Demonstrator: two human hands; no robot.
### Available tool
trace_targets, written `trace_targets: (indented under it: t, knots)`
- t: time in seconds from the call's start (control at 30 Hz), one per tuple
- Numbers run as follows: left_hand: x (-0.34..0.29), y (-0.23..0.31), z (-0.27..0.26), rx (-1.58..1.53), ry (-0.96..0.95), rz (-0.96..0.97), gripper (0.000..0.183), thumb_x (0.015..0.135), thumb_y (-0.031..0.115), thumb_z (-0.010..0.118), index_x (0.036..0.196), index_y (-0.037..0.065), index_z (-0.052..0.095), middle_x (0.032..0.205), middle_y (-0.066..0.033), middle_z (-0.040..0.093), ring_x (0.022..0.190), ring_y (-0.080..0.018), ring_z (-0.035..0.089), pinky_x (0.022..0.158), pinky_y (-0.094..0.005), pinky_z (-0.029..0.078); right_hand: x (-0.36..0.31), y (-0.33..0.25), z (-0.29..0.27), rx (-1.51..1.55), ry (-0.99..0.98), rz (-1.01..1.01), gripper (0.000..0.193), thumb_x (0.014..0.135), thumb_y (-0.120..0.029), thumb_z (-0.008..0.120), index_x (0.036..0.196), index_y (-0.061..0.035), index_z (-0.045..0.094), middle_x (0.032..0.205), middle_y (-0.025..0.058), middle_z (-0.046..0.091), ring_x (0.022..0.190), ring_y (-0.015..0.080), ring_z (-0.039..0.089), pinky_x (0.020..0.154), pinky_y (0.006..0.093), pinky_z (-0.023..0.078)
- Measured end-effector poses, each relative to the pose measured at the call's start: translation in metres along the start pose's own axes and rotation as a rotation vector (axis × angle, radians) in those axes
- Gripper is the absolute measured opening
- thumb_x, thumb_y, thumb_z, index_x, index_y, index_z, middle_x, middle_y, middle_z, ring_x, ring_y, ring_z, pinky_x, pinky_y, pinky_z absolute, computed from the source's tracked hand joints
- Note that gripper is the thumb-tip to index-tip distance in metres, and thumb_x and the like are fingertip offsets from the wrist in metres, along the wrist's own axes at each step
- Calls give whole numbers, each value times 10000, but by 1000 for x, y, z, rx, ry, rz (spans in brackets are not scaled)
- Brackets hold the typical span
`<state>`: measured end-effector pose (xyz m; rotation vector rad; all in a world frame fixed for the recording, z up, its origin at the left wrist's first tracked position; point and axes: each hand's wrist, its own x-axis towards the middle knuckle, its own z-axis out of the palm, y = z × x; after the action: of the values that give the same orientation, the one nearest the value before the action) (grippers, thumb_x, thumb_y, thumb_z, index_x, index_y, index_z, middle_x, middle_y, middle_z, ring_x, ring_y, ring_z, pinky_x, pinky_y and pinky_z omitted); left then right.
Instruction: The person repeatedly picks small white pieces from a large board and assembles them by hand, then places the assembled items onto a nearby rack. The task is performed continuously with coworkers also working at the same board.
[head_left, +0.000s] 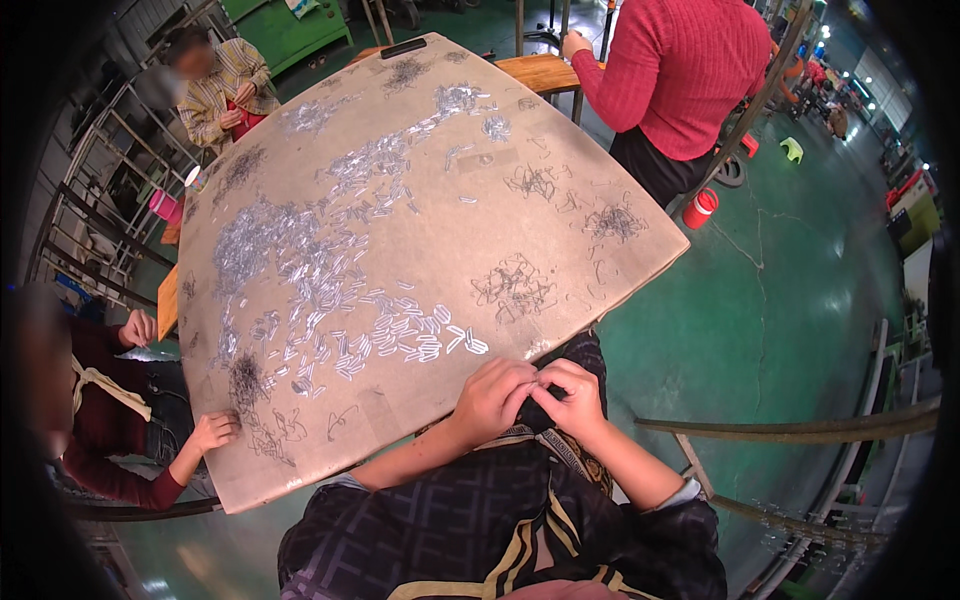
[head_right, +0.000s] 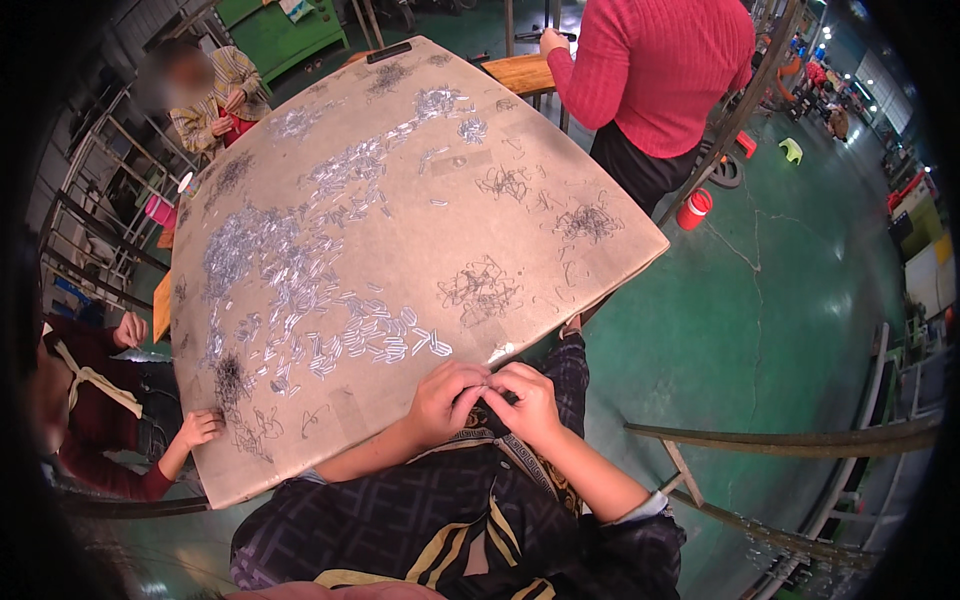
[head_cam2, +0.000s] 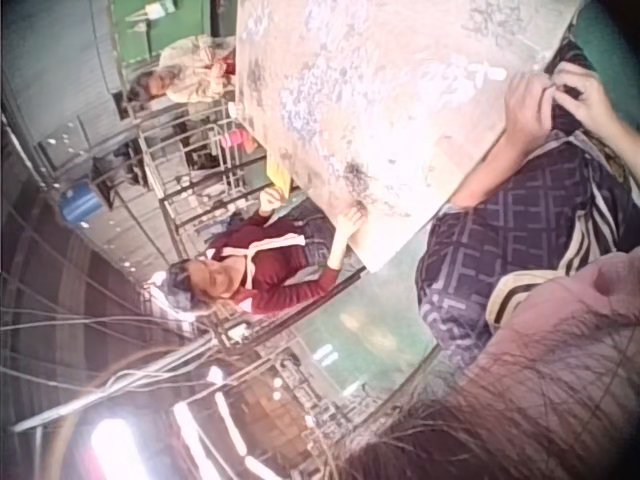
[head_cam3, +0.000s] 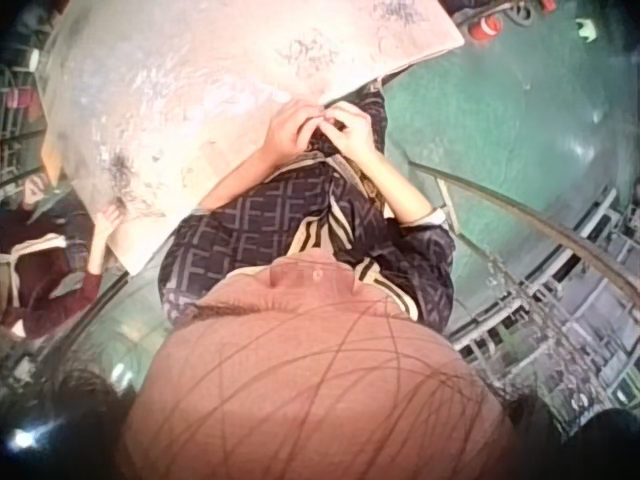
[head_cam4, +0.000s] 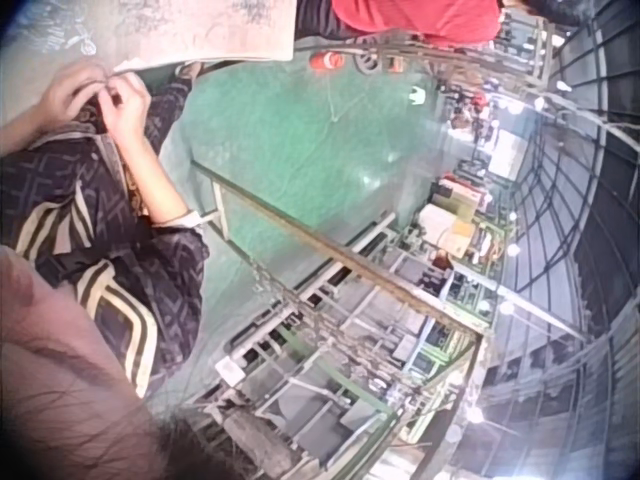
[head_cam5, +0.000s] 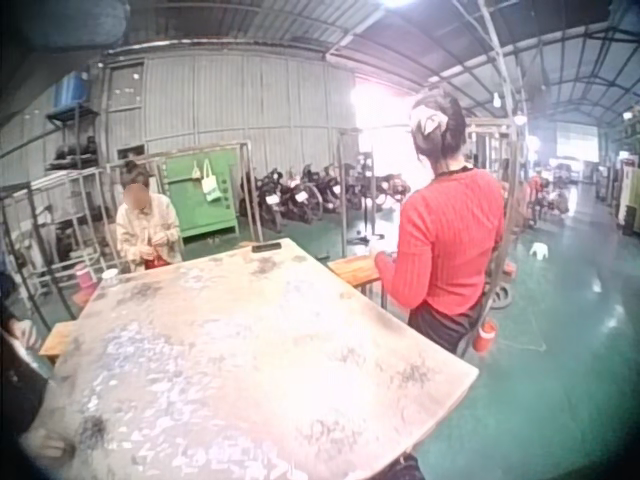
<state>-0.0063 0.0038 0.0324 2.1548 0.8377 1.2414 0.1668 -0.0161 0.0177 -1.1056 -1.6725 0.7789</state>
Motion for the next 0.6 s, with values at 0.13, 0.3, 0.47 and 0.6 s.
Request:
trace_targets:
  t: [0.13, 0.3, 0.47, 0.6]
  knots:
    - [-6, 0, -1, 6, 31, 25, 152, 778, -61, 654, 903, 6, 600, 913, -146, 667, 768, -298, 631, 694, -359, 496, 5, 13, 0, 84, 60, -80, 86, 761, -15, 720, 840, 4, 693, 773, 102, 640, 670, 210, 627, 608, 299, 493]
    - [-9, 2, -4, 1, -9, 46, 151, 759, -81, 647, 882, -2, 607, 893, -148, 669, 766, -300, 633, 709, -365, 497, 17, 34, 14, -51, 82, 72, 106, 784, -39, 702, 887, -14, 713, 732, 91, 603, 609, 187, 598, 572, 303, 476]
    - [-16, -1, -2, 16, 26, 60, 153, 761, -104, 623, 882, -12, 604, 875, -152, 666, 780, -302, 630, 743, -378, 499, 39, 61, 57, -240, -91, -59, 170, 717, -93, 725, 882, -51, 712, 781, 137, 599, 799, 324, 605, 714, 396, 492]
    - [-11, 6, -6, 0, 29, 68, 156, 765, -109, 614, 881, -9, 585, 874, -152, 666, 777, -309, 626, 739, -372, 496, 53, 77, 85, -398, -136, -82, 144, 694, -180, 746, 787, -83, 695, 824, 107, 594, 888, 304, 588, 764, 423, 432]
